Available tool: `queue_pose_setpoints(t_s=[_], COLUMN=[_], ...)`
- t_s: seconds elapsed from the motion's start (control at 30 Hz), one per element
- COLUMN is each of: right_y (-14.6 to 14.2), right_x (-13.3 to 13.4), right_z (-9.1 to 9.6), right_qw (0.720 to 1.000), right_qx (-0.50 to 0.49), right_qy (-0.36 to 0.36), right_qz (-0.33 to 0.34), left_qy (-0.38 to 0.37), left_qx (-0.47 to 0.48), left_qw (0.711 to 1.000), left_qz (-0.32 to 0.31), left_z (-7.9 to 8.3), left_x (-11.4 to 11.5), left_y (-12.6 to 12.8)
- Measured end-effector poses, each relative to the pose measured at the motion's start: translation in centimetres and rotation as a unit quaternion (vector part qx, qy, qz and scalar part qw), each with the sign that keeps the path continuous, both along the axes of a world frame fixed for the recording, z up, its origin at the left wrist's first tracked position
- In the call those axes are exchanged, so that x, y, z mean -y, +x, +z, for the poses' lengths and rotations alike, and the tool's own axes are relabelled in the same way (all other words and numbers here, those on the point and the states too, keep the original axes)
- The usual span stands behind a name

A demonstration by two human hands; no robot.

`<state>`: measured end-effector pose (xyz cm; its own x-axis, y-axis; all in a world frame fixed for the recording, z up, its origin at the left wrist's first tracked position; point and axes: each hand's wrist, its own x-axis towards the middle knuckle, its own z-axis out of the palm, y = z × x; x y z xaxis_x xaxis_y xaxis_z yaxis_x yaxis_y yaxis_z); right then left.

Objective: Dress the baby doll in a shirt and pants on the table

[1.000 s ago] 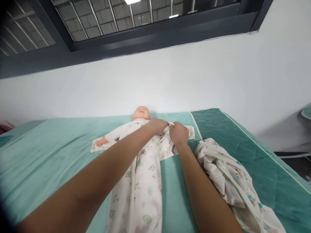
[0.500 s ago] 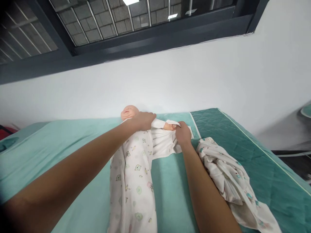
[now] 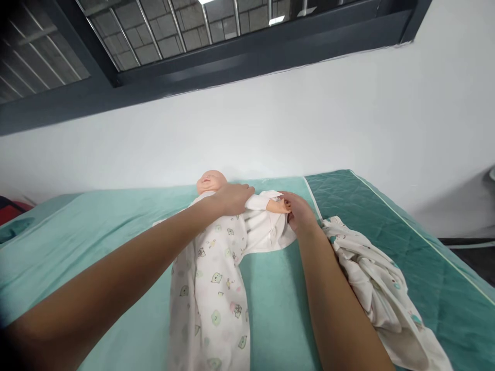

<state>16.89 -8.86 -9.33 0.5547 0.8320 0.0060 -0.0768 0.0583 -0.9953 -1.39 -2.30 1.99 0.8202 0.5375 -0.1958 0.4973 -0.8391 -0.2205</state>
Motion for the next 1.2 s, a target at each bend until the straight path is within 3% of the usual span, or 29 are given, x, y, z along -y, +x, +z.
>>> queue_pose_setpoints(t_s=[0.17,0.27,0.4,0.47,0.57,0.67,0.77,0.83,0.93,1.03,1.2], right_y=[0.2,-0.5,-3.7,-6.0,-8.8,-10.1,-10.3,-10.5,-11.3,-12.1,-12.9], right_x=[0.1,0.5,1.1,1.3,1.3,1.3,1.6,1.8,1.9,1.8,1.5], right_z=[0.3,0.7,1.2,1.2,0.9,0.5,0.6,1.0,1.9,3.1,4.5], right_qw=[0.998,0.983,0.881,0.865,0.865,0.878,0.900,0.916,0.941,0.941,0.921], right_qx=[0.017,0.150,0.464,0.499,0.492,0.456,0.406,0.363,0.286,0.266,0.294], right_qy=[-0.051,-0.063,-0.032,0.020,0.087,0.116,0.115,0.102,0.066,0.037,0.032], right_qz=[-0.039,-0.082,-0.086,-0.036,0.040,0.084,0.113,0.134,0.167,0.205,0.253], left_qy=[-0.015,-0.020,-0.036,-0.047,-0.074,-0.148,-0.225,-0.251,-0.272,-0.280,-0.201], left_qx=[-0.016,-0.015,0.039,0.141,0.343,0.513,0.600,0.618,0.620,0.610,0.585], left_qw=[1.000,1.000,0.998,0.987,0.929,0.820,0.719,0.692,0.692,0.706,0.769], left_qz=[0.010,0.018,0.033,0.054,0.121,0.206,0.270,0.277,0.251,0.226,0.162], left_z=[-1.2,-1.7,-1.0,-0.6,-1.5,-4.2,-6.9,-7.9,-8.2,-7.9,-7.1], left_x=[-0.3,-0.1,1.1,2.1,3.2,3.6,3.2,2.7,2.1,2.2,3.5], left_y=[1.2,1.9,0.2,-2.5,-7.9,-12.8,-15.3,-15.6,-15.4,-15.3,-15.1])
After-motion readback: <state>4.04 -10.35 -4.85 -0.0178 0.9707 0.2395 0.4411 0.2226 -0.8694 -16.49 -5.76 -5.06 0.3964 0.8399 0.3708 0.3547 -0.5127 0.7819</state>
